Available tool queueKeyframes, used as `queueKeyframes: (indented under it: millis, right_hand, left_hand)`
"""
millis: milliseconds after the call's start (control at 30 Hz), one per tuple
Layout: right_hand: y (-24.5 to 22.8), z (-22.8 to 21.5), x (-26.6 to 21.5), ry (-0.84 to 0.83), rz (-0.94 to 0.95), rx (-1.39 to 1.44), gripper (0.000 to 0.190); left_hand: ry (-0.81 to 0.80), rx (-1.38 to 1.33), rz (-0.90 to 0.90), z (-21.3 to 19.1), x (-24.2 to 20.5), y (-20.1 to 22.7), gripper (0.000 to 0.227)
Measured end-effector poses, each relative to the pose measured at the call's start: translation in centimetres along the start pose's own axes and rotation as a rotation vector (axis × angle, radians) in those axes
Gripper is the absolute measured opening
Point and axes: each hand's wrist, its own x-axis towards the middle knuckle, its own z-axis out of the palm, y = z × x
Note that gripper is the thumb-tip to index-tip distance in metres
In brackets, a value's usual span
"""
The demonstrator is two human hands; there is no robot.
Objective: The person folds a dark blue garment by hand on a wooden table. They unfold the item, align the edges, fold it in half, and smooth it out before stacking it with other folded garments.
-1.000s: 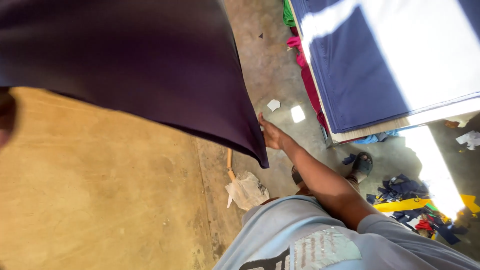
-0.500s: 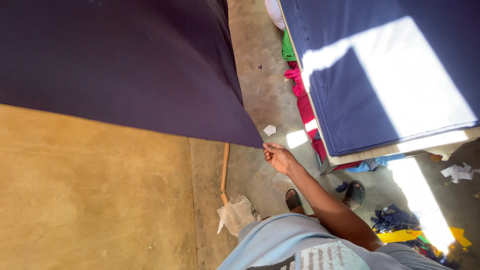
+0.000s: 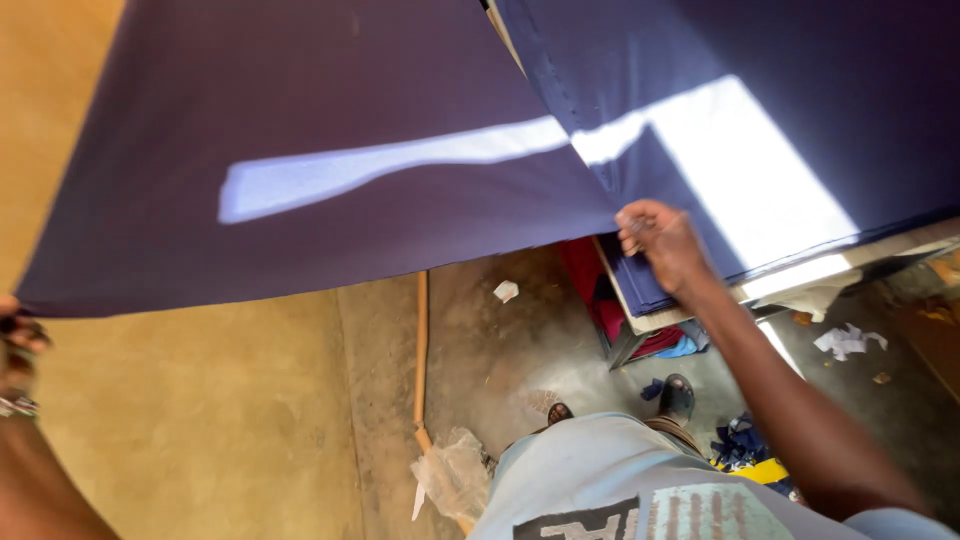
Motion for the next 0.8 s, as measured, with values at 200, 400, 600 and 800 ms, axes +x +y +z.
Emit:
queueKeyframes:
  millis: [200, 400, 600, 800]
  right_hand:
    - [3.1, -15.3, 7.6, 0.135, -0.151, -0.286, 0.047]
    - [-10.5, -20.5, 2.2, 0.493, -0.217, -0.648, 0.025]
    - [-11.3, -34.8, 9.2, 0.408, -0.241, -0.598, 0.006]
    - [-9.6, -45.6, 10.3, 0.410, -0.222, -0.596, 0.010]
  left_hand:
    - [0.406, -0.175, 0.533, 30.5, -7.3, -2.4, 0.008]
    - [0.123, -0.382, 0.604, 49.7, -9.9, -1.4, 0.019]
    - [0.156, -0.341, 0.629, 64.3, -13.9, -1.0, 0.027]
    - [0.160, -0.294, 0.551, 77.7, -12.6, -4.5, 0.016]
